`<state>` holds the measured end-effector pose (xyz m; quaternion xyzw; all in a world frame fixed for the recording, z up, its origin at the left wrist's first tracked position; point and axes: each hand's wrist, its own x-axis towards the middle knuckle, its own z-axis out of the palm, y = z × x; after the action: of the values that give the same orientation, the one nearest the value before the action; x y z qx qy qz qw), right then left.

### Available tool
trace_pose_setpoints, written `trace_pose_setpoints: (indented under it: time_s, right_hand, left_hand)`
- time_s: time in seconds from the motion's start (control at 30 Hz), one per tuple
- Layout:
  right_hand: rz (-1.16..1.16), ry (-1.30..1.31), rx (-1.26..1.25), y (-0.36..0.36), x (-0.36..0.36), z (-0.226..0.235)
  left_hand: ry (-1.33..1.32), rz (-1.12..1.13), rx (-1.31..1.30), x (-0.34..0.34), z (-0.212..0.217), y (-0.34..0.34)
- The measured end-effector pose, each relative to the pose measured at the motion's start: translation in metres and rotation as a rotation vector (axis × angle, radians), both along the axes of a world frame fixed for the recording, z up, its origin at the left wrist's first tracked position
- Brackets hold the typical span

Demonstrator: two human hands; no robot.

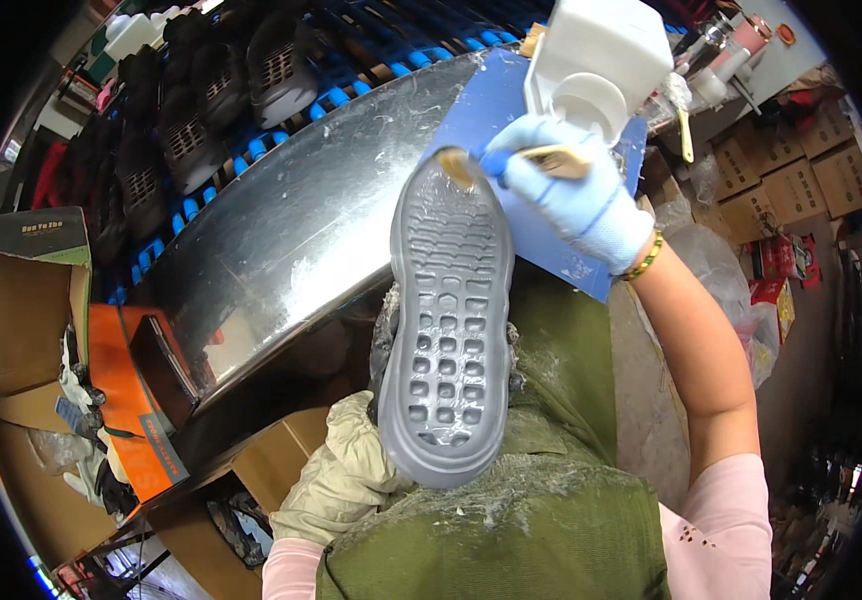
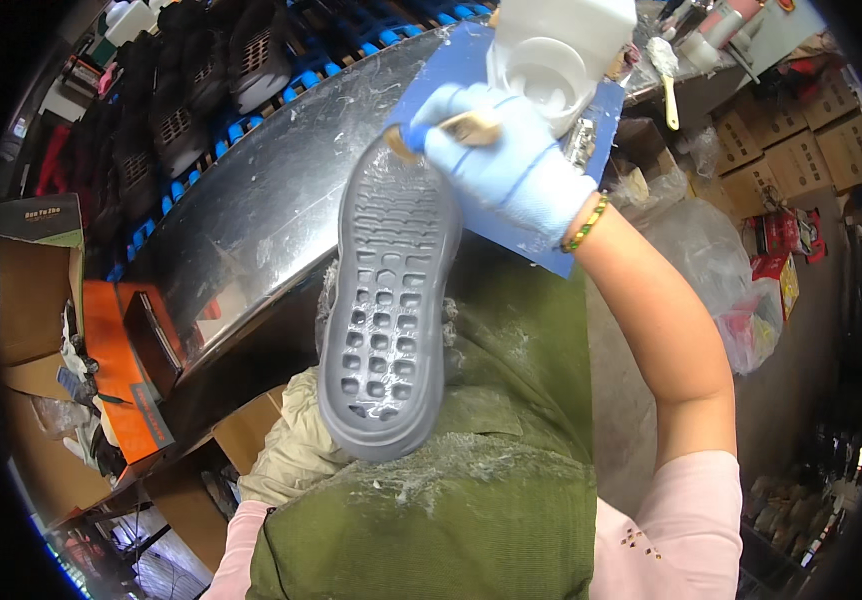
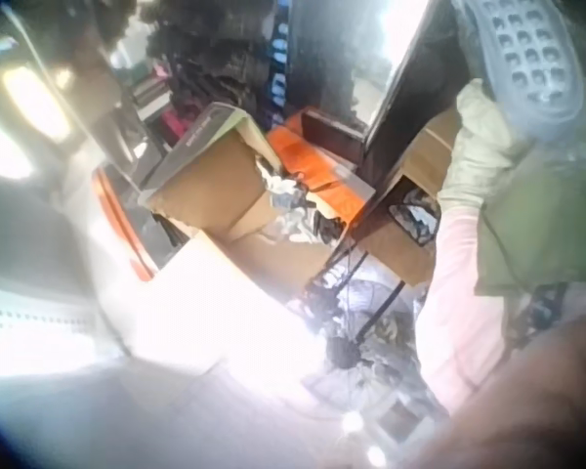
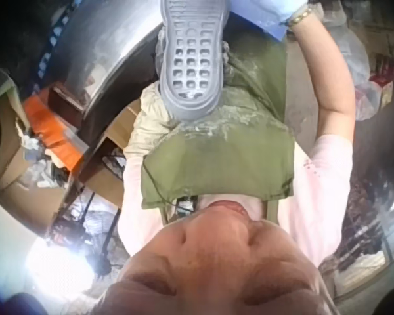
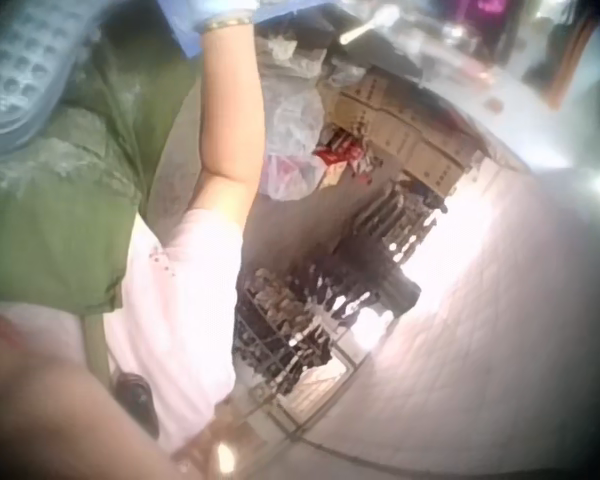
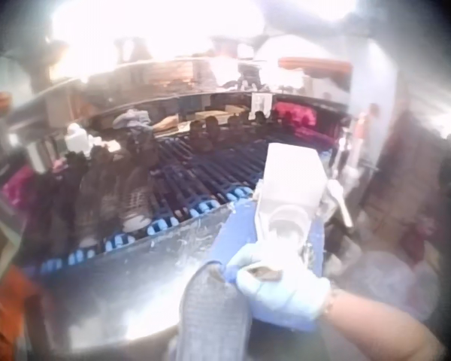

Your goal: The person holds a shoe sole and repeatedly brushes a white adhesive onto its textured surface. The person dips the brush into a small container to reload adhesive and continues applying it across the sole. The shoe is held in one hand while the other hand manipulates the brush.

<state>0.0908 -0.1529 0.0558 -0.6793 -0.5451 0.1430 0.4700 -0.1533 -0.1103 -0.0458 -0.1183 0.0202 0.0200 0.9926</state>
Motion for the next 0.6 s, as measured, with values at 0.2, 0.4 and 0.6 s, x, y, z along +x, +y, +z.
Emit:
trace_pose_setpoints:
  time_s: [0.2,0.4,0.6]
  right_hand:
    - [0.2,-0.334,-0.04,-0.079,-0.052,0.017]
    - [0.277,0.282,-0.278,-0.088,-0.048,0.038]
    - [-0.108,0.387,-0.022,-0.049,-0.024,0.045]
  left_hand:
    - [0.493,0.214,0.167,0.034,-0.028,-0.023]
    - [-0.194,-0.065,0.031,0.021,-0.078,-0.008]
    - [0.084,0.011,0.315,-0.001,0.013,0.018]
